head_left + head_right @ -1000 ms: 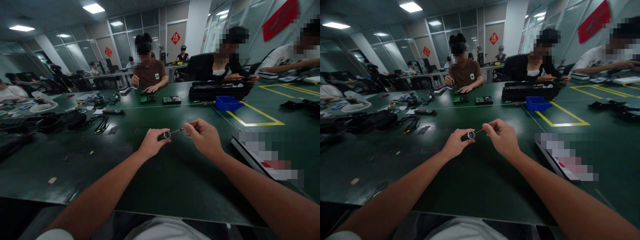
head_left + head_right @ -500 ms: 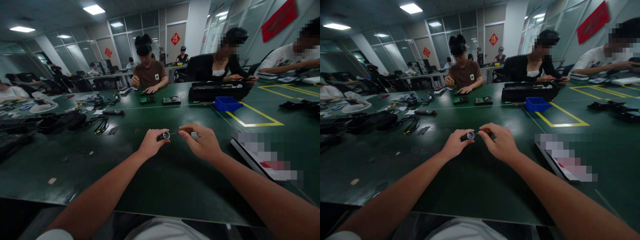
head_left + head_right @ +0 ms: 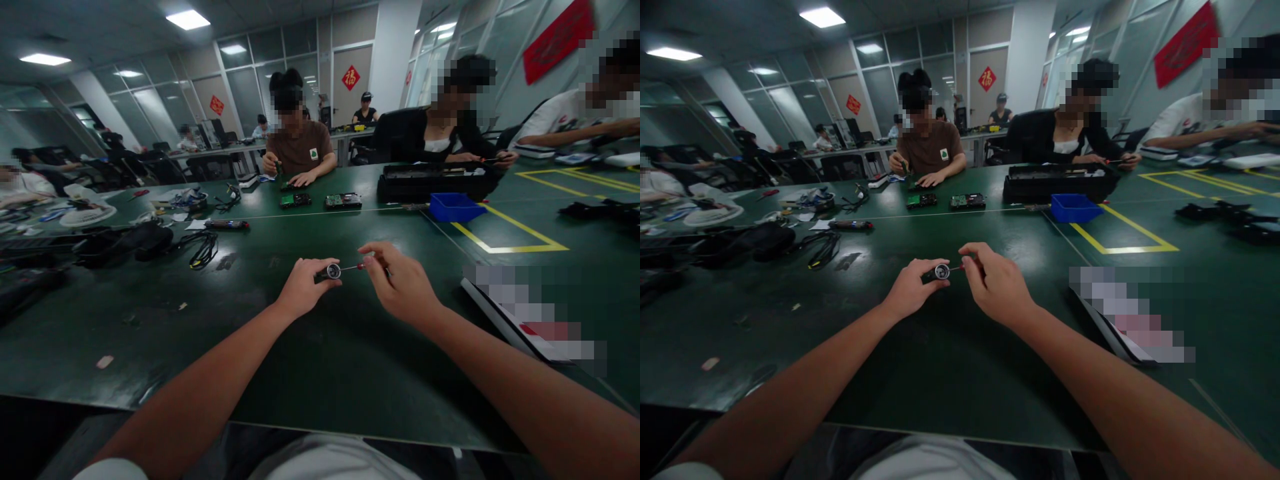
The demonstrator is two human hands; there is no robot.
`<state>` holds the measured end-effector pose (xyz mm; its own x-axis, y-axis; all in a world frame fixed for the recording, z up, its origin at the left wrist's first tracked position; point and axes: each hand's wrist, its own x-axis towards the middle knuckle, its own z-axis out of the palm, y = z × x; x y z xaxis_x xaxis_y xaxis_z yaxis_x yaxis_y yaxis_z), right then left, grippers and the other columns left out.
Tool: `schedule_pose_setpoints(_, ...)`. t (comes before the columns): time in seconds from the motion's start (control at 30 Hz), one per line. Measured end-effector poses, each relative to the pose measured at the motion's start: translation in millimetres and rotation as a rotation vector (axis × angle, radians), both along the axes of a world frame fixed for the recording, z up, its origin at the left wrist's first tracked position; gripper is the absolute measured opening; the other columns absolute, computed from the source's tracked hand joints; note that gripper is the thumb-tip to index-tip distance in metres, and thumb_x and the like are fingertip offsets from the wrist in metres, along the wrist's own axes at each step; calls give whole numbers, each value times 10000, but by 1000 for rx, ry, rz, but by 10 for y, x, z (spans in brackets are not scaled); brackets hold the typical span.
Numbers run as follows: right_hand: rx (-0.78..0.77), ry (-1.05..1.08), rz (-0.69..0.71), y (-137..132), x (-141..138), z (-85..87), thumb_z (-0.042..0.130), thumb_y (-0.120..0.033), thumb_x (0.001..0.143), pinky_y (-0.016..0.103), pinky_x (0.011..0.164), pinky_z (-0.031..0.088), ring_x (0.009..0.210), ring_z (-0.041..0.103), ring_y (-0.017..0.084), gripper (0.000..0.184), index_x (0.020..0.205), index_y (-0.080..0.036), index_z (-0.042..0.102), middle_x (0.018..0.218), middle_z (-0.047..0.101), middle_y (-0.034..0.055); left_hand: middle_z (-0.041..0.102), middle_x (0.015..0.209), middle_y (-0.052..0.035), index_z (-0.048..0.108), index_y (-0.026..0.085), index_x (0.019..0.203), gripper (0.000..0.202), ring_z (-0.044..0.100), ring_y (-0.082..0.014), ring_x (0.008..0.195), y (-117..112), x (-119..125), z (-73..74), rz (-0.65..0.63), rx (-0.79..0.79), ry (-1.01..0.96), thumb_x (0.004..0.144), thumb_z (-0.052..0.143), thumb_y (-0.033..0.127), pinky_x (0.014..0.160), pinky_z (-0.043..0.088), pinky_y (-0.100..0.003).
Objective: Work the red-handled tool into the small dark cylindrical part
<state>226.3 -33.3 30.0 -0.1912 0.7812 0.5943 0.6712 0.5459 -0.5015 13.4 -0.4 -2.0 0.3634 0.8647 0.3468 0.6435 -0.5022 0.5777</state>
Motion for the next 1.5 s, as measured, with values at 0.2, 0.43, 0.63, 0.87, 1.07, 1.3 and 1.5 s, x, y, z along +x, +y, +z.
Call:
schedule_pose_setpoints(0.2, -38, -3, 62, -25, 3, 23, 400, -326, 998, 334, 641, 426, 676, 614, 196, 262, 1108, -225, 616, 842, 692, 44, 708, 1132, -31, 657, 300, 1246, 407, 598, -246, 1019, 2, 2, 4, -3, -1, 22, 857, 705, 411, 943, 425, -430)
schedule_pose_setpoints(0.43, -161, 323, 52, 17, -39, -28, 514, -389, 958, 344, 690, 495, 776, 673, 211, 219, 1017, -212, 628, 857, 717, 58, 715, 1154, -33, 663, 278, 1225, 401, 605, -242, 1032, 1, 6, 28, 16, 29, 4, 840, 734, 369, 1000, 408, -450)
schedule_pose_setpoints(0.63, -357, 761, 82, 235, 46, -106, 556, -499, 900, 374, 682, 543, 647, 611, 181, 285, 853, -224, 610, 738, 639, 28, 696, 1229, -31, 648, 287, 1241, 411, 593, -237, 1154, -1, -9, 53, -49, 98, -9, 845, 736, 350, 1154, 251, -527)
schedule_pose_setpoints(0.87, -421, 878, 92, 385, 96, -230, 583, -544, 868, 392, 701, 569, 648, 599, 176, 308, 850, -237, 578, 743, 612, 26, 695, 1216, -47, 650, 281, 1238, 394, 592, -249, 1140, 26, -41, 79, 1, 37, 17, 858, 718, 360, 1140, 257, -557)
schedule_pose_setpoints(1.07, -320, 759, 72, 292, 42, -224, 573, -495, 914, 354, 719, 529, 727, 638, 168, 296, 920, -205, 635, 833, 677, 36, 716, 1134, -33, 651, 277, 1241, 414, 607, -241, 1055, 11, -27, 63, -18, 31, 33, 847, 728, 381, 1129, 262, -551)
schedule_pose_setpoints(1.3, -232, 534, 33, 175, 22, -98, 532, -450, 949, 359, 704, 509, 715, 653, 184, 271, 925, -201, 637, 782, 699, 38, 714, 1165, -43, 659, 268, 1219, 403, 616, -253, 1062, 4, -9, 60, -4, 24, 22, 842, 732, 390, 1113, 284, -546)
schedule_pose_setpoints(1.5, -185, 408, -3, 103, -1, -42, 541, -437, 940, 352, 673, 514, 715, 685, 202, 254, 935, -204, 642, 773, 728, 48, 725, 1134, -33, 664, 277, 1217, 410, 622, -251, 1021, 5, -3, 57, 6, 28, 41, 834, 738, 402, 1062, 346, -507)
